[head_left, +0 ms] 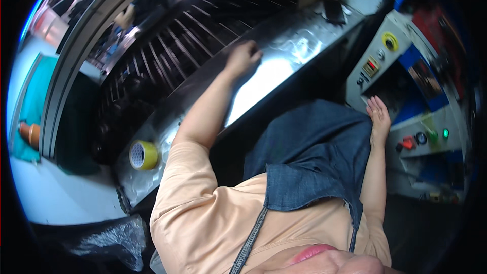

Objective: Operating an industrial machine to process shoe soles or components, taking items from a conveyor and placing them in a press.

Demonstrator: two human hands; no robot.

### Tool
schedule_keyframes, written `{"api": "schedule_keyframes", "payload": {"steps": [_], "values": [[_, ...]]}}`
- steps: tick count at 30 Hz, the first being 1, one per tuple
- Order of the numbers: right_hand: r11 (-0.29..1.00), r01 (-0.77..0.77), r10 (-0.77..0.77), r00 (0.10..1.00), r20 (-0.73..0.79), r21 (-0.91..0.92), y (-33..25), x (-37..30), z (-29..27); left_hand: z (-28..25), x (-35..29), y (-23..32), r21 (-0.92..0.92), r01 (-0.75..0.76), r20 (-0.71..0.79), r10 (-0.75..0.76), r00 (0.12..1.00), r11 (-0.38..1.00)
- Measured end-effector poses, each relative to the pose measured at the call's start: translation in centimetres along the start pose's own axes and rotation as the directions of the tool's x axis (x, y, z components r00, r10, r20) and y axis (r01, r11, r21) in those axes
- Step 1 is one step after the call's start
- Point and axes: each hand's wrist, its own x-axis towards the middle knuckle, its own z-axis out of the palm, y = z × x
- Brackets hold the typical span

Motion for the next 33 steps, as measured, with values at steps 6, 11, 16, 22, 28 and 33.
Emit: {"api": "schedule_keyframes", "payload": {"steps": [6,11,16,22,28,33], "values": [[0.997,-0.071,0.072,0.997,0.031,-0.032,0.0,0.5,2.0,-1.4,-1.2,-0.7,0.046,0.058,-0.007,-0.057,0.998,0.997],[0.994,-0.057,0.058,0.998,0.004,-0.094,-0.1,0.3,0.4,-0.3,0.0,-0.8,0.103,-0.06,-0.035,0.064,0.997,0.993],[0.989,-0.059,0.066,0.997,0.049,-0.136,0.4,0.8,-0.3,-1.4,-0.6,0.3,0.08,-0.019,-0.01,0.02,1.0,0.997],[0.987,-0.061,0.068,0.997,0.043,-0.147,0.8,1.1,-0.1,-1.0,-0.6,-0.2,0.063,0.002,0.01,-0.003,1.0,0.998],[0.989,-0.058,0.064,0.997,0.039,-0.134,0.4,0.8,0.7,-0.6,-0.5,-0.5,0.062,-0.024,-0.022,0.026,0.999,0.998],[0.99,-0.057,0.063,0.997,0.044,-0.128,0.2,0.7,0.8,-0.7,-0.5,-0.6,0.057,-0.031,-0.055,0.034,0.998,0.998]]}}
